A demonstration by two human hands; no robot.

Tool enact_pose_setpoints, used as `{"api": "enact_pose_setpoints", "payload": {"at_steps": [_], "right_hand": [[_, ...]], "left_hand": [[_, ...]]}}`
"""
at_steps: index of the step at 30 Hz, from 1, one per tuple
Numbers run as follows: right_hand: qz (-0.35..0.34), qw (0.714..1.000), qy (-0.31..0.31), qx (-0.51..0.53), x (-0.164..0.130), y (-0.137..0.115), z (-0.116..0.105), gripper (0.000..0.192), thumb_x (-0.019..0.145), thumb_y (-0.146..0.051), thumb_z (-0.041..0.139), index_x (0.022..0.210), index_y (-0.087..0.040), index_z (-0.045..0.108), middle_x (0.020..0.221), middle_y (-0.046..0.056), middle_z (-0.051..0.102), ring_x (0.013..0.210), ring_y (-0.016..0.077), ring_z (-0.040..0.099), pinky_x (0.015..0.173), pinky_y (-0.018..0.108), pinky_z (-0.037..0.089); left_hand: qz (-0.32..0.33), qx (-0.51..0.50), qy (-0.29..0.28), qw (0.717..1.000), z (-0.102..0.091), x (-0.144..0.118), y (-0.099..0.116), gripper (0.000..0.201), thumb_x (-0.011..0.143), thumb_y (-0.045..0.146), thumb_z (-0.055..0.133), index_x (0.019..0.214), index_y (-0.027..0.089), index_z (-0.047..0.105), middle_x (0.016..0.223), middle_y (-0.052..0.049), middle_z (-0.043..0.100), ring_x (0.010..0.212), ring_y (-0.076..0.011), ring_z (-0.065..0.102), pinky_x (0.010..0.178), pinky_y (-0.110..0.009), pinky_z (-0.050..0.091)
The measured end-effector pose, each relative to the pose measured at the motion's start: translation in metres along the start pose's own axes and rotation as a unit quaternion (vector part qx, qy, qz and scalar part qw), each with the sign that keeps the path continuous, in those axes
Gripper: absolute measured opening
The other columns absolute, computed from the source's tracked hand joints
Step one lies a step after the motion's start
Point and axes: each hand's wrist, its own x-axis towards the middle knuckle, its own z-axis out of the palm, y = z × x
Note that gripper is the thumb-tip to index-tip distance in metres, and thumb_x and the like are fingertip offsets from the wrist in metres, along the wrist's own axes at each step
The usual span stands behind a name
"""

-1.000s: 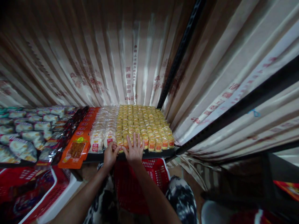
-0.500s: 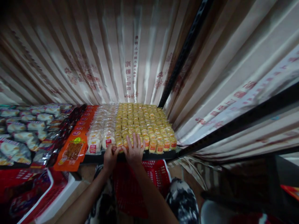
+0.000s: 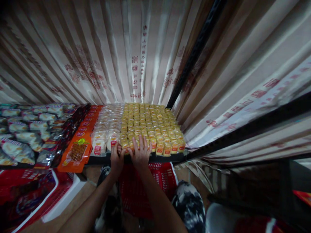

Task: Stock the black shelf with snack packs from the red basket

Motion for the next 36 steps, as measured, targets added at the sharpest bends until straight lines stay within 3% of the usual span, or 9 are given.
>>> {"api": "enact_pose_setpoints", "payload": {"at_steps": [8,15,20,25,29,32,36], "right_hand": [[0.001,1.000,-0.009,0.006,0.001,0.000,-0.004,0.054,0.083,-0.047,0.052,0.131,-0.023,0.047,0.140,0.015,0.041,0.132,0.0319,0.030,0.104,0.058,0.017],[-0.011,0.999,-0.036,0.023,-0.005,0.006,-0.012,0.048,0.086,-0.035,0.046,0.134,-0.026,0.044,0.143,0.009,0.039,0.138,0.0313,0.018,0.105,0.059,0.015],[0.004,0.999,-0.017,0.028,-0.014,0.010,-0.014,0.051,0.085,-0.025,0.043,0.136,-0.023,0.040,0.144,0.010,0.036,0.138,0.0318,0.016,0.105,0.060,0.018],[0.030,0.998,-0.007,0.063,-0.032,0.016,-0.023,0.054,0.085,-0.024,0.041,0.139,-0.017,0.035,0.148,0.014,0.027,0.138,0.0332,0.013,0.101,0.057,0.029],[0.077,0.995,0.014,0.065,-0.049,0.021,-0.031,0.050,0.087,-0.027,0.042,0.136,-0.018,0.037,0.143,0.017,0.033,0.133,0.0308,0.029,0.096,0.050,0.038],[0.146,0.985,0.031,0.087,-0.054,0.022,-0.035,0.038,0.087,-0.033,0.046,0.123,-0.020,0.051,0.122,0.016,0.048,0.114,0.0260,0.048,0.087,0.042,0.046],[0.167,0.975,0.014,0.147,-0.041,0.022,-0.035,0.025,0.087,-0.037,0.048,0.101,-0.019,0.058,0.099,0.011,0.050,0.096,0.0212,0.054,0.080,0.035,0.050]], "left_hand": [[0.029,0.016,-0.011,0.999,0.001,0.002,-0.008,0.037,0.085,0.037,0.049,0.116,0.018,0.055,0.094,-0.008,0.057,0.082,-0.0178,0.055,0.080,-0.035,0.047],[0.027,-0.001,-0.012,1.000,-0.001,0.001,-0.004,0.038,0.084,0.037,0.051,0.117,0.018,0.055,0.089,-0.006,0.056,0.076,-0.0156,0.055,0.073,-0.031,0.049],[0.040,-0.009,-0.010,0.999,-0.002,0.000,-0.005,0.042,0.085,0.038,0.051,0.120,0.016,0.053,0.088,-0.006,0.056,0.073,-0.0145,0.053,0.071,-0.030,0.048],[0.039,-0.017,-0.006,0.999,-0.002,0.000,-0.006,0.042,0.084,0.038,0.052,0.120,0.017,0.052,0.085,-0.005,0.055,0.068,-0.0126,0.052,0.068,-0.028,0.048],[0.048,-0.009,-0.002,0.999,-0.003,0.001,-0.005,0.042,0.083,0.040,0.052,0.118,0.017,0.054,0.083,-0.004,0.055,0.069,-0.0132,0.052,0.070,-0.029,0.048],[0.047,-0.011,0.003,0.999,-0.004,0.001,-0.003,0.042,0.083,0.041,0.052,0.116,0.016,0.055,0.081,-0.004,0.054,0.067,-0.0127,0.051,0.067,-0.028,0.048],[0.045,-0.018,0.000,0.999,-0.005,0.001,-0.002,0.042,0.082,0.041,0.052,0.116,0.016,0.055,0.082,-0.004,0.055,0.067,-0.0127,0.052,0.067,-0.027,0.048]]}}
